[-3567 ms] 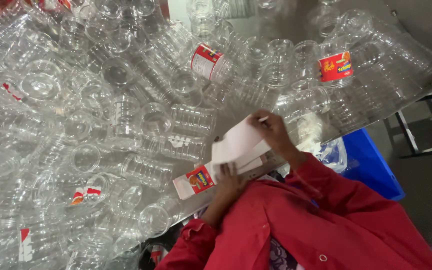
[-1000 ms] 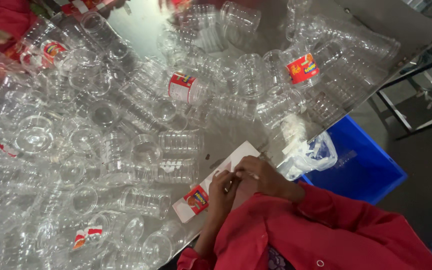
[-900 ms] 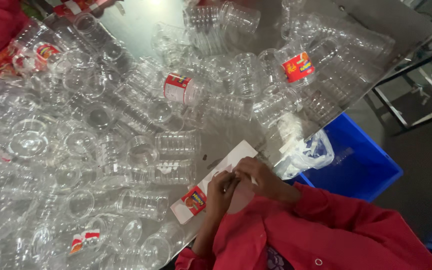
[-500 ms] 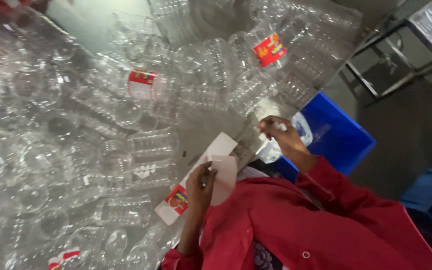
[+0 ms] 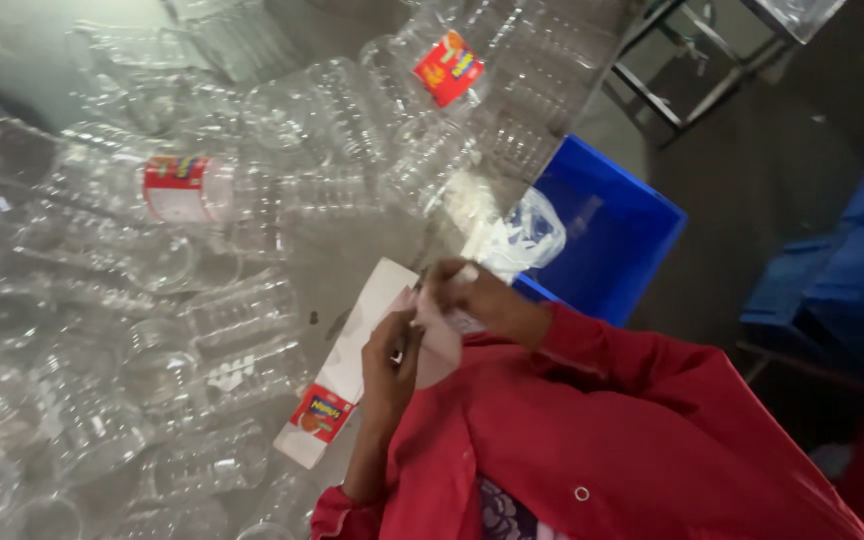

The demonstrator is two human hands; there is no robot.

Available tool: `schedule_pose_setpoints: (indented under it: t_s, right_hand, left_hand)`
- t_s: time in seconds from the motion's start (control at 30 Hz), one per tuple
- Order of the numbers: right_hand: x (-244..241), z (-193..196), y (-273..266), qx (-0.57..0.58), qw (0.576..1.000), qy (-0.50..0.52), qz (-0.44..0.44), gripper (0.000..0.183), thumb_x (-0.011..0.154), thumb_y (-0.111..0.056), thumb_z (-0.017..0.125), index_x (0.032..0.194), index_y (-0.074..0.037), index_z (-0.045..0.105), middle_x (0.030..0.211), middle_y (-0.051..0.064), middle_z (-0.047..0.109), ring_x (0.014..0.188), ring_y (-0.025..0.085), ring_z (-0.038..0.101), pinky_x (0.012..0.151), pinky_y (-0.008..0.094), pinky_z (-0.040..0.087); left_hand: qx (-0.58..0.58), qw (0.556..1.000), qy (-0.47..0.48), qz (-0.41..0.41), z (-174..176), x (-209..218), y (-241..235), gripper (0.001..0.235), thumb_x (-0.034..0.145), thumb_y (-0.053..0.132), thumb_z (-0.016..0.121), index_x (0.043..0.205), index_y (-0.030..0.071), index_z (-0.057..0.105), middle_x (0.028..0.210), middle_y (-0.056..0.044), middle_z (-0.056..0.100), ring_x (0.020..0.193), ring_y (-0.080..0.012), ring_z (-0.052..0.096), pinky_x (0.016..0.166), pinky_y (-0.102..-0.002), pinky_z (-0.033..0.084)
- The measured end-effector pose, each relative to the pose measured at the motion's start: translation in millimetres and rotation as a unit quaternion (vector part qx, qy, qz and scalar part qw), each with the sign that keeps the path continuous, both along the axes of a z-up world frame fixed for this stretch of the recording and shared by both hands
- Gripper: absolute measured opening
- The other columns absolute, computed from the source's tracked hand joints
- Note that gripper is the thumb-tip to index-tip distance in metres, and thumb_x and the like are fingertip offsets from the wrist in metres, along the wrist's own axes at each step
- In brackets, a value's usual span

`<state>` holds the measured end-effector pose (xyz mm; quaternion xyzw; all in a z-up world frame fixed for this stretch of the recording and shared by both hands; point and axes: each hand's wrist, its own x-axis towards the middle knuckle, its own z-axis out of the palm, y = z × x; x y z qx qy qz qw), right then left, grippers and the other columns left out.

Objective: The person applies labels to plastic bottles by hand, picking up labels from a stack and smoothing them onto individual clear plastic jars.

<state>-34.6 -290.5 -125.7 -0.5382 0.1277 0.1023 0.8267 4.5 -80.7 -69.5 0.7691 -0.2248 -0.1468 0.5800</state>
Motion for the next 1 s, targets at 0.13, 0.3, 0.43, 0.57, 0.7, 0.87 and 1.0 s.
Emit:
schedule_pose_setpoints:
  t_s: [0.13,0.3,0.43,0.57,0.7,0.87,1.0]
  right_hand:
    - [4.1,-86.0,-92.1,-0.045,0.949,0.049,-0.309,0.022,0.085,-0.007,0.072,0.104,-0.015,0.064,0.09,0.002,0.068,0.076,0.016,0.065,0.066,0.033,0.054]
    - [-5.8,-133.3,-176.5,-0.623,0.771,0.096,-0.084,0.03,0.089,-0.015,0.082,0.115,-0.002,0.072,0.112,0.019,0.069,0.092,0.032,0.067,0.075,0.039,0.053]
    - [-44.4,-141.9,-191.7,-0.281,0.953,-0.104,-0.047,0.05,0.084,-0.007,0.064,0.133,-0.003,0.067,0.151,0.014,0.045,0.126,0.025,0.06,0.079,0.039,0.065]
    - [-21.1,-141.8,-185.9,-0.454,0.857,0.201,-0.14,0.056,0.08,-0.034,0.078,0.128,-0.006,0.071,0.131,0.019,0.076,0.11,0.027,0.076,0.086,0.033,0.059]
    - [-4.5,-136.1,-182.5,-0.354,0.895,0.227,-0.149,0.07,0.087,-0.047,0.086,0.135,-0.004,0.059,0.138,0.017,0.059,0.124,0.026,0.056,0.097,0.033,0.045]
    - [3.4,-126.9,-164.2,-0.431,0.853,0.103,-0.277,0.056,0.097,-0.039,0.088,0.126,0.003,0.066,0.121,0.015,0.066,0.11,0.024,0.061,0.097,0.035,0.048]
    - [4.4,-107.7,-125.3,-0.378,0.903,0.011,-0.202,0.045,0.093,-0.028,0.084,0.124,-0.001,0.067,0.11,0.01,0.07,0.092,0.018,0.061,0.083,0.031,0.051]
  left_hand:
    - [0.034,0.998,0.039,0.04,-8.8,2.5,6.9,0.02,0.093,0.008,0.07,0.112,-0.001,0.068,0.075,-0.005,0.059,0.063,-0.0104,0.051,0.053,-0.028,0.043]
    - [-0.018,0.993,0.053,0.101,-0.7,7.1,17.8,0.012,0.096,0.0,0.072,0.107,0.001,0.067,0.073,-0.006,0.059,0.068,-0.0129,0.053,0.065,-0.027,0.047]
    - [-0.034,0.999,0.017,0.019,23.8,10.7,20.9,0.027,0.073,-0.016,0.053,0.092,0.0,0.064,0.122,-0.01,0.07,0.104,-0.0207,0.068,0.082,-0.03,0.052]
    - [-0.063,0.997,0.038,0.022,26.0,12.3,24.2,0.025,0.071,-0.017,0.052,0.088,-0.001,0.062,0.138,-0.012,0.063,0.123,-0.0248,0.061,0.096,-0.032,0.049]
    - [-0.061,0.994,0.08,0.037,23.1,9.7,29.7,0.027,0.068,-0.016,0.05,0.085,-0.001,0.063,0.139,-0.012,0.064,0.119,-0.0242,0.063,0.094,-0.032,0.05]
    - [-0.065,0.996,0.053,0.02,17.5,9.1,35.6,0.017,0.075,-0.011,0.061,0.087,0.0,0.064,0.137,-0.012,0.066,0.125,-0.0248,0.062,0.097,-0.033,0.05]
    - [-0.062,0.996,0.056,0.032,5.5,9.2,34.8,0.014,0.076,-0.009,0.067,0.084,0.002,0.064,0.138,-0.013,0.064,0.124,-0.0262,0.062,0.094,-0.033,0.051]
